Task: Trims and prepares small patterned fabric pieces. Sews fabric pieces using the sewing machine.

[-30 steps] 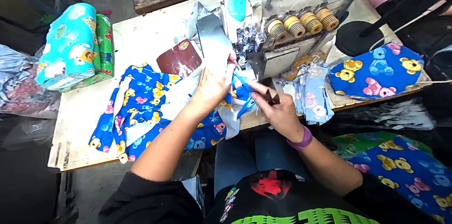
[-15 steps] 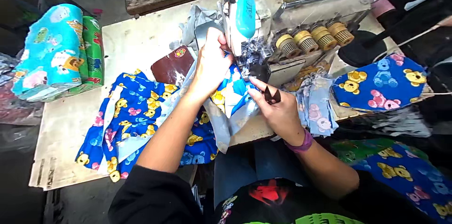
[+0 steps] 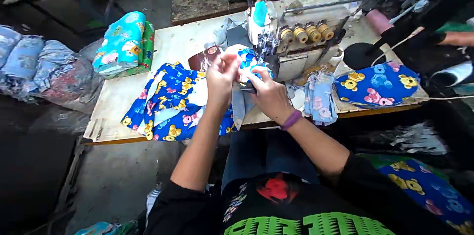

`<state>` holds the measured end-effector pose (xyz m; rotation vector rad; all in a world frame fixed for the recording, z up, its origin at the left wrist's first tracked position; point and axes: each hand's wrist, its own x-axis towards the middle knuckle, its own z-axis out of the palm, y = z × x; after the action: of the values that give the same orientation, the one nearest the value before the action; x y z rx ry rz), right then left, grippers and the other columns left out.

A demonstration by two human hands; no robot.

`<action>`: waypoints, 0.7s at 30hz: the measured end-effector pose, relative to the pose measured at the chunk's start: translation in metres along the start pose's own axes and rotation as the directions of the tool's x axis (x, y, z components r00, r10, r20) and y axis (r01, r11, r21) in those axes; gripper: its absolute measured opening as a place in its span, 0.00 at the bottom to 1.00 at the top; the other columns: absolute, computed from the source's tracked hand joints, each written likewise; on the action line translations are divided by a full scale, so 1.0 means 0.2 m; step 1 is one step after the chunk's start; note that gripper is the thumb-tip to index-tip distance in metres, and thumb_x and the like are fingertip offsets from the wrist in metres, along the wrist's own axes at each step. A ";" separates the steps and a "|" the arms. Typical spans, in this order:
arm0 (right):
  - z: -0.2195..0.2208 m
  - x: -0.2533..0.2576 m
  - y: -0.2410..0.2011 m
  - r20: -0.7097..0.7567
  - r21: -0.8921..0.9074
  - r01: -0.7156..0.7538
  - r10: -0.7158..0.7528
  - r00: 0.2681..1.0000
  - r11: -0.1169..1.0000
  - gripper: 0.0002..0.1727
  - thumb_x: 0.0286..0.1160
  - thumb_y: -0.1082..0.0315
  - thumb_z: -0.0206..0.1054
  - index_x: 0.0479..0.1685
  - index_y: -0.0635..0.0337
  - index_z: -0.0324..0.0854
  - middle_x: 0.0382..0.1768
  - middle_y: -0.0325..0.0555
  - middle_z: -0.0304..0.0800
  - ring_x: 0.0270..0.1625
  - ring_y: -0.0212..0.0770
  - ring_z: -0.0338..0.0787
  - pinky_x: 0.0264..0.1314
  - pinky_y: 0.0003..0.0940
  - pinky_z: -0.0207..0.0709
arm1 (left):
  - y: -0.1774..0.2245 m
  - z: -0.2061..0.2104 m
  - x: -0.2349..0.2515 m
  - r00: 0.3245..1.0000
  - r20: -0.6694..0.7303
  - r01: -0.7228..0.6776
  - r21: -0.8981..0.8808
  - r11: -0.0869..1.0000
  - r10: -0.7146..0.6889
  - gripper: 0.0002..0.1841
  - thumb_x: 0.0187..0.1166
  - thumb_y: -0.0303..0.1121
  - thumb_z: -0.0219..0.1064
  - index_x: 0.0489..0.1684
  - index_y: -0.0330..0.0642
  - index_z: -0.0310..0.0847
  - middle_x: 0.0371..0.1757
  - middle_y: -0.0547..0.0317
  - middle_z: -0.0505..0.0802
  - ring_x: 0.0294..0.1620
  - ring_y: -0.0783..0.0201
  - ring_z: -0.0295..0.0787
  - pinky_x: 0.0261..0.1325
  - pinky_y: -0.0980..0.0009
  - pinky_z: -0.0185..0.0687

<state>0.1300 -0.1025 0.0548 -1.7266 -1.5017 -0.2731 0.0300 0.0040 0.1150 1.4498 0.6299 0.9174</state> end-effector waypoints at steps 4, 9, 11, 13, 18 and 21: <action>-0.10 -0.03 0.00 0.015 0.447 -0.321 0.352 0.936 0.835 0.08 0.73 0.73 0.70 0.45 0.70 0.87 0.33 0.40 0.88 0.25 0.28 0.81 0.28 0.24 0.78 | -0.17 0.02 -0.24 0.984 -0.064 0.158 -0.135 0.978 -0.168 0.10 0.84 0.23 0.63 0.59 0.34 0.81 0.39 0.65 0.91 0.31 0.76 0.86 0.40 0.77 0.86; -0.16 -0.11 -0.02 0.383 0.801 -0.580 0.617 0.688 0.149 0.07 0.78 0.78 0.61 0.50 0.60 0.76 0.09 0.30 0.74 0.06 0.24 0.70 0.11 0.19 0.71 | -0.28 0.16 -0.27 0.873 0.168 0.471 -0.534 0.702 -0.458 0.12 0.92 0.29 0.52 0.47 0.37 0.83 0.34 0.60 0.91 0.30 0.73 0.86 0.36 0.78 0.83; -0.16 -0.10 0.00 0.328 0.781 -0.583 0.647 0.688 0.224 0.07 0.79 0.77 0.61 0.52 0.63 0.78 0.13 0.30 0.78 0.07 0.23 0.72 0.12 0.18 0.73 | -0.26 0.16 -0.23 0.905 0.116 0.400 -0.558 0.727 -0.409 0.12 0.88 0.23 0.57 0.37 0.38 0.87 0.24 0.62 0.89 0.19 0.77 0.79 0.26 0.83 0.76; -0.16 -0.10 0.05 0.085 0.667 -0.482 0.585 0.807 0.568 0.14 0.82 0.70 0.65 0.60 0.68 0.83 0.34 0.33 0.90 0.17 0.18 0.76 0.20 0.15 0.74 | -0.24 0.11 -0.21 0.976 0.048 0.214 -0.390 0.896 -0.212 0.09 0.83 0.21 0.61 0.38 0.37 0.89 0.17 0.67 0.87 0.12 0.82 0.73 0.19 0.86 0.70; -0.19 0.04 0.00 0.224 0.515 -0.497 0.450 0.864 0.698 0.11 0.77 0.65 0.71 0.42 0.66 0.89 0.27 0.32 0.86 0.19 0.16 0.75 0.23 0.14 0.72 | -0.26 0.05 -0.24 0.748 0.299 -0.636 0.579 0.510 0.593 0.04 0.71 0.27 0.74 0.30 0.35 0.93 0.34 0.47 0.94 0.28 0.60 0.91 0.32 0.68 0.86; -0.16 0.08 0.01 0.300 0.662 -0.606 0.585 0.754 0.441 0.11 0.80 0.71 0.66 0.26 0.54 0.81 0.09 0.26 0.73 0.09 0.19 0.70 0.15 0.16 0.68 | -0.31 0.05 -0.24 0.803 0.238 -0.588 0.472 0.657 0.547 0.12 0.74 0.34 0.75 0.24 0.35 0.92 0.48 0.43 0.94 0.35 0.66 0.88 0.41 0.75 0.84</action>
<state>0.1464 -0.1133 0.0850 -1.4354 -0.7134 0.6716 0.0216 -0.0348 0.0474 2.2560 0.3708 1.2240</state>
